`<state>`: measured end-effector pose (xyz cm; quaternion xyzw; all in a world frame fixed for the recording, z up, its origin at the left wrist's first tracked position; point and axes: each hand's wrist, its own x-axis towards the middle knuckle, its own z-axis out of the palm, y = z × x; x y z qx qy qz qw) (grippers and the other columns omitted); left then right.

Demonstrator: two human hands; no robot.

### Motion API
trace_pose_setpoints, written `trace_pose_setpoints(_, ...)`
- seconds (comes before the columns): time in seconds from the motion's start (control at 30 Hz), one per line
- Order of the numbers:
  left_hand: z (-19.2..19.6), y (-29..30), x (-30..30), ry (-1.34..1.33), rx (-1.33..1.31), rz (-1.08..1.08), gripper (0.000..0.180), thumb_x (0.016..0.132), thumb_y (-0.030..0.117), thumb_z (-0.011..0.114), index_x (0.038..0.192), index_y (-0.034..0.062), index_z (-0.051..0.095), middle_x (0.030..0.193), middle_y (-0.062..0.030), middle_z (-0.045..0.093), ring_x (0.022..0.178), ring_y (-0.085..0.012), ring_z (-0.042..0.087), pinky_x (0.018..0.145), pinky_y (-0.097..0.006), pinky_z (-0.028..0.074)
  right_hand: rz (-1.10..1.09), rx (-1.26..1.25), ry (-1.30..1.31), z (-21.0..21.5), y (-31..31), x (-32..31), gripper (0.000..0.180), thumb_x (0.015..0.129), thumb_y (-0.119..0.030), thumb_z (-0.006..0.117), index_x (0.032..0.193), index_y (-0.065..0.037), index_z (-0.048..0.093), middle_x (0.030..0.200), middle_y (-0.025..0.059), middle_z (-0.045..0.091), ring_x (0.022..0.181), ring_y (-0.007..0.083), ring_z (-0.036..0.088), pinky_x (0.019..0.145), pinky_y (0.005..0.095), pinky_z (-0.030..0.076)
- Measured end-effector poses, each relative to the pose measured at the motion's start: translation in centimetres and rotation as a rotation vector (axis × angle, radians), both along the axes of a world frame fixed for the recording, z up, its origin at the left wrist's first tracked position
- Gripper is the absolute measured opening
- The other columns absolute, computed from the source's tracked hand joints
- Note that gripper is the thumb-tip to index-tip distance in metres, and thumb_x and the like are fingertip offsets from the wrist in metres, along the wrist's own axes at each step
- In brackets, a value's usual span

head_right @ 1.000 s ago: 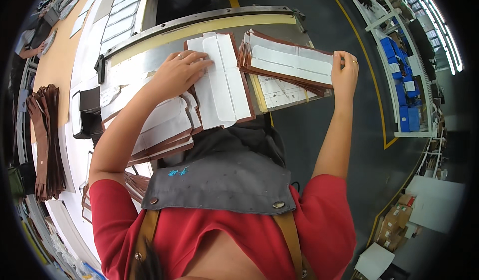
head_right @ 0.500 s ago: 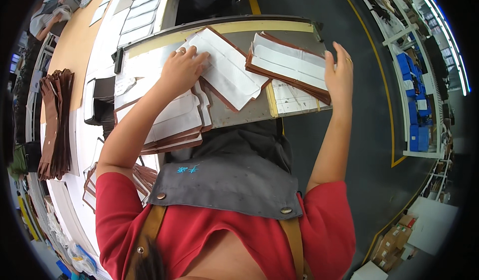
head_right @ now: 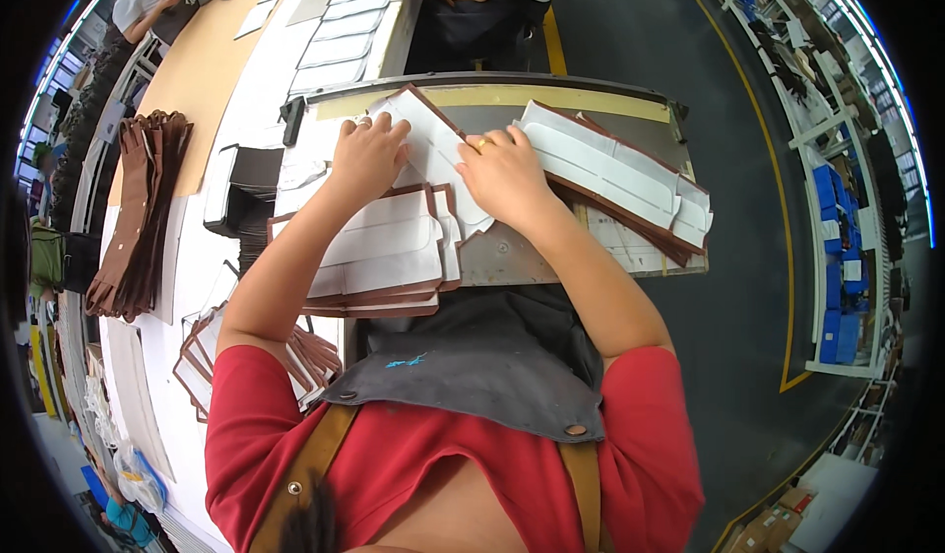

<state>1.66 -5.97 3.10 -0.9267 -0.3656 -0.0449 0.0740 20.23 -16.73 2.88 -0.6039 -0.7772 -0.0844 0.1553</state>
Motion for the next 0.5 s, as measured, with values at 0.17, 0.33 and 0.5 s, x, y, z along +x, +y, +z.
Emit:
trace_pose_setpoints(0.17,-0.6,1.1,-1.2,-0.081,0.052,0.021,0.027,0.085,0.028,0.056,0.107,0.0121,0.056,0.099,-0.0113,0.058,0.091,-0.0291,0.059,0.082,-0.043,0.038,-0.049,0.009,0.194,0.9,-0.5,1.7,0.027,0.087,-0.022,0.057,0.108,-0.007,0.062,0.120,0.0065,0.058,0.104,0.0256,0.053,0.093,0.0403,0.037)
trace_pose_setpoints(0.33,-1.5,2.5,-1.3,-0.177,0.205,-0.003,0.025,0.083,0.027,0.058,0.099,0.0075,0.058,0.104,-0.0122,0.057,0.099,-0.0281,0.058,0.093,-0.045,0.035,-0.118,0.084,0.150,0.2,-1.3,5.6,0.030,0.089,-0.029,0.053,0.111,-0.011,0.064,0.127,0.0076,0.054,0.122,0.0309,0.043,0.103,0.0516,0.027)
trace_pose_setpoints(0.5,-1.5,3.0,-1.3,-0.115,0.127,0.053,0.024,0.083,0.026,0.057,0.096,0.0056,0.056,0.102,-0.0116,0.057,0.098,-0.0273,0.058,0.094,-0.046,0.035,-0.005,-0.035,0.106,0.9,0.2,6.2,0.029,0.092,-0.033,0.049,0.101,-0.013,0.066,0.118,0.0029,0.060,0.125,0.0282,0.042,0.108,0.0556,0.016)
